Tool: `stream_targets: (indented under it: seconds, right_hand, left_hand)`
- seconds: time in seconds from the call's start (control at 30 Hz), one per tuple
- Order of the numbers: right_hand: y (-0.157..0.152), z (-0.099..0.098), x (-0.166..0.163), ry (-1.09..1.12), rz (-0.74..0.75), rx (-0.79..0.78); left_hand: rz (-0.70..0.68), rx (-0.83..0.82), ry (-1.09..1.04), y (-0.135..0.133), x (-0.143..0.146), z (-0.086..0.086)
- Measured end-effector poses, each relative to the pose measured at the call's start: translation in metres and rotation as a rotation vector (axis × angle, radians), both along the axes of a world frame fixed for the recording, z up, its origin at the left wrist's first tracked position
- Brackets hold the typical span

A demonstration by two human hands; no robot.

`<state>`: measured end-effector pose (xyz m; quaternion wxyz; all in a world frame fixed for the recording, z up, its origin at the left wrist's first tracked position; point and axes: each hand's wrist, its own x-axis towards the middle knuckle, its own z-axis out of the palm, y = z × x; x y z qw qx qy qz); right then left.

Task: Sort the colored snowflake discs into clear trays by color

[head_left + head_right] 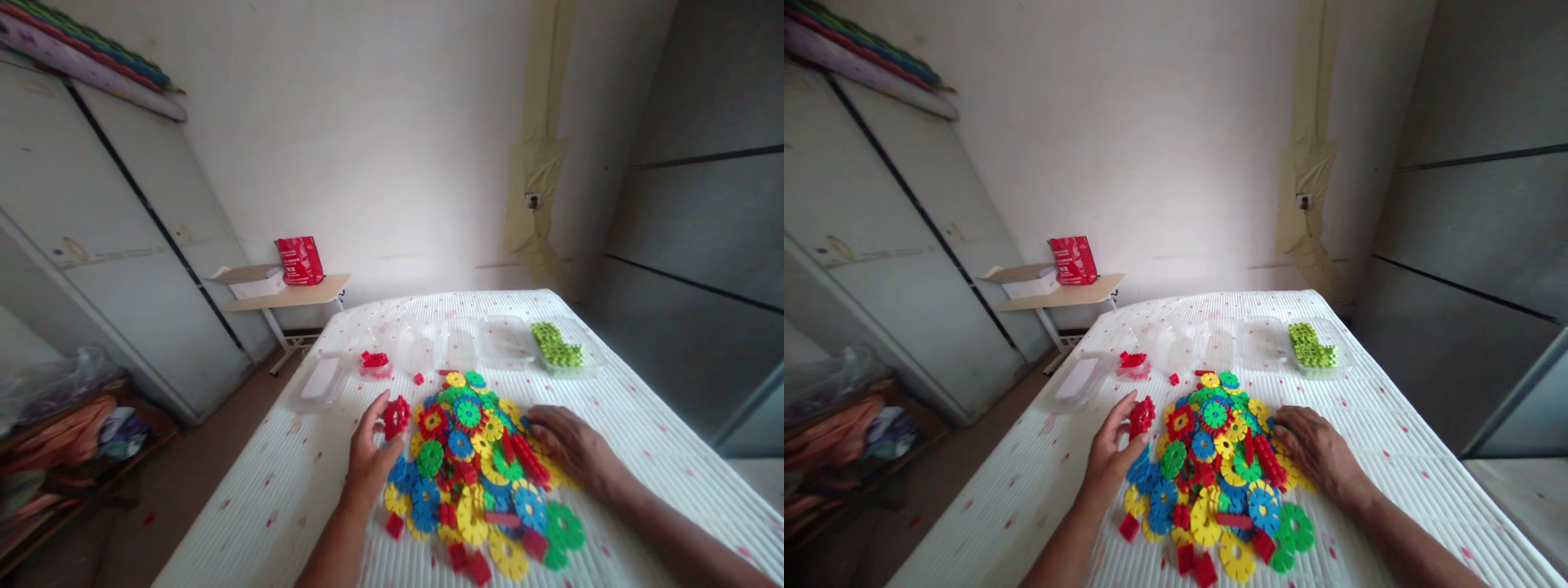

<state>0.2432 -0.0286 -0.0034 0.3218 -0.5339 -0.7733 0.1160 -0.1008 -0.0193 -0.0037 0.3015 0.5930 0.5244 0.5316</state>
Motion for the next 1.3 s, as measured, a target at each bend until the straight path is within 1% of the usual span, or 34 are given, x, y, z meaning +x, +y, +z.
stream_targets:
  seconds: [0.1,0.17,0.2,0.3,0.33,0.43,0.5,0.57,0.63,0.7,0.8,0.93,1.03,1.1,1.2,1.27,1.3]
  right_hand:
    - [0.0,-0.001,0.0,-0.008,-0.003,0.009]
    - [0.001,-0.005,0.001,-0.016,-0.002,0.016]
    - [0.001,-0.007,0.002,-0.022,-0.001,0.018]
    - [0.002,-0.015,0.005,-0.04,-0.008,0.033]
    - [0.002,-0.016,0.005,-0.044,-0.01,0.035]
    - [0.002,-0.017,0.006,-0.045,-0.016,0.043]
    - [0.001,-0.014,0.005,-0.043,-0.012,0.061]
    - [0.0,-0.01,0.003,-0.043,-0.01,0.077]
    - [-0.001,-0.006,0.001,-0.047,-0.016,0.082]
    - [-0.002,-0.005,0.0,-0.057,-0.028,0.084]
    - [-0.003,-0.006,0.0,-0.078,-0.035,0.088]
    - [-0.003,-0.009,0.002,-0.1,-0.028,0.09]
    - [-0.002,-0.01,0.002,-0.113,-0.024,0.099]
    - [-0.002,-0.009,0.001,-0.109,-0.024,0.111]
    - [-0.001,-0.007,0.0,-0.1,-0.019,0.125]
    - [-0.001,-0.006,-0.001,-0.103,-0.008,0.128]
    - [-0.001,-0.006,0.0,-0.106,-0.003,0.126]
  left_hand:
    - [0.049,0.05,0.164,0.0,0.0,-0.002]
    - [0.094,0.093,0.235,0.004,-0.004,0.004]
    - [0.121,0.118,0.263,0.008,-0.008,0.009]
    - [0.196,0.175,0.362,0.03,-0.024,0.035]
    - [0.196,0.178,0.413,0.041,-0.029,0.045]
    - [0.227,0.13,0.596,0.081,-0.041,0.073]
    - [0.235,0.069,0.741,0.109,-0.044,0.084]
    - [0.257,-0.034,0.879,0.134,-0.042,0.088]
    - [0.281,-0.117,0.958,0.155,-0.038,0.086]
    - [0.293,-0.154,0.984,0.17,-0.033,0.081]
    - [0.29,-0.175,1.003,0.185,-0.028,0.073]
    - [0.284,-0.166,1.025,0.187,-0.024,0.067]
    - [0.316,-0.07,1.034,0.176,-0.025,0.069]
    - [0.333,0.034,1.028,0.163,-0.027,0.074]
    - [0.353,0.177,0.992,0.136,-0.026,0.083]
    - [0.314,0.254,0.943,0.114,-0.022,0.085]
    - [0.265,0.286,0.909,0.103,-0.018,0.083]
